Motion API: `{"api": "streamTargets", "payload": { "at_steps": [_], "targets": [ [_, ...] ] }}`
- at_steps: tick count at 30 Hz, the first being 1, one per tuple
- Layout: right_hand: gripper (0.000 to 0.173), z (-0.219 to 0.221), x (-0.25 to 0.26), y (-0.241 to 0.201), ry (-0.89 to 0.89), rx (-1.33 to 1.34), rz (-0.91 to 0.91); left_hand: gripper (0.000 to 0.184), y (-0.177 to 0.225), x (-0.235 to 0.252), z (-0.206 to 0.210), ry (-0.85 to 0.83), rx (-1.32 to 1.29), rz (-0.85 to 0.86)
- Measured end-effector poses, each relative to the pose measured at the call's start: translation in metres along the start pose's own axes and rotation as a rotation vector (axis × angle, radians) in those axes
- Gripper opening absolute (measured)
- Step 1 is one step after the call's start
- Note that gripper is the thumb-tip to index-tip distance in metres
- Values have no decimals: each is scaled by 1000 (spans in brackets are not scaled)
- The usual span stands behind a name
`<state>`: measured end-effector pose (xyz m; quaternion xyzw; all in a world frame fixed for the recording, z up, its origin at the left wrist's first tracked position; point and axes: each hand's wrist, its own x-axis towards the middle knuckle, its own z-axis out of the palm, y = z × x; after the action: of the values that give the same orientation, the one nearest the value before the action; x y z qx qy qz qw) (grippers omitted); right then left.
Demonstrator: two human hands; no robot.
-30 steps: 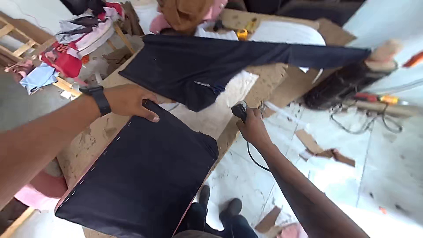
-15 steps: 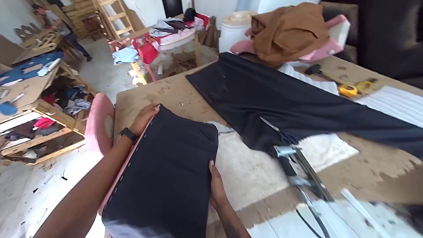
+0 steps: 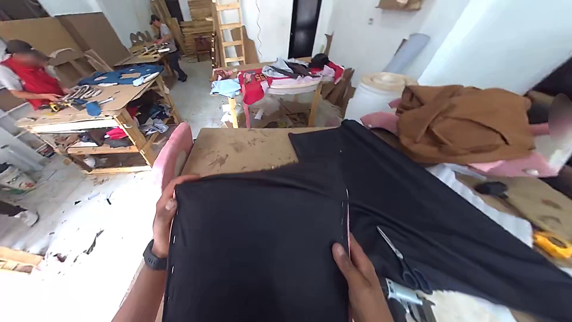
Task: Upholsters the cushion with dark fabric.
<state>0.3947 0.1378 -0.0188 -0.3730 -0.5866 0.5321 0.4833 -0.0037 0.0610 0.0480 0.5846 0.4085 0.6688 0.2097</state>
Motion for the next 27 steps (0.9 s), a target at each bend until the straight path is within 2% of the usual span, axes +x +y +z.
{"api": "streamTargets", "payload": {
  "at_steps": [4,7,9,10,12,14,15,17,19,21,24,26,27],
  "targets": [
    [76,-19,-15,8,-38,118,-88,74,28,-18,-3,-39,52,19],
    [88,-35,12,-12,-81,29,-264,67,75,-7,-2,-198,269,-53],
    [91,-37,42,-31,-101,-53,-417,55,118,18,26,-354,494,5],
    [89,-35,50,-37,-106,-72,-447,55,135,30,51,-418,606,62],
    [81,-28,51,-39,-89,-72,-431,74,150,41,105,-623,906,59],
    [73,-28,46,-37,-87,-57,-368,96,138,36,137,-870,1158,-96],
    [71,-30,46,-32,-97,-51,-320,99,132,35,138,-927,1155,-195],
    [63,-37,48,-12,-115,-32,-240,88,136,40,125,-895,1053,-252],
    [46,-49,57,8,-35,-69,-175,77,148,49,113,-815,981,-183],
    [39,-71,66,32,52,-62,-72,77,149,53,111,-791,1013,-157],
    [44,-106,72,78,218,39,127,78,101,53,146,-733,892,-156],
    [54,-121,66,101,292,90,211,80,52,56,181,-600,807,-154],
    [53,-124,62,106,335,109,223,74,29,63,195,-539,753,-166]
  ]
}}
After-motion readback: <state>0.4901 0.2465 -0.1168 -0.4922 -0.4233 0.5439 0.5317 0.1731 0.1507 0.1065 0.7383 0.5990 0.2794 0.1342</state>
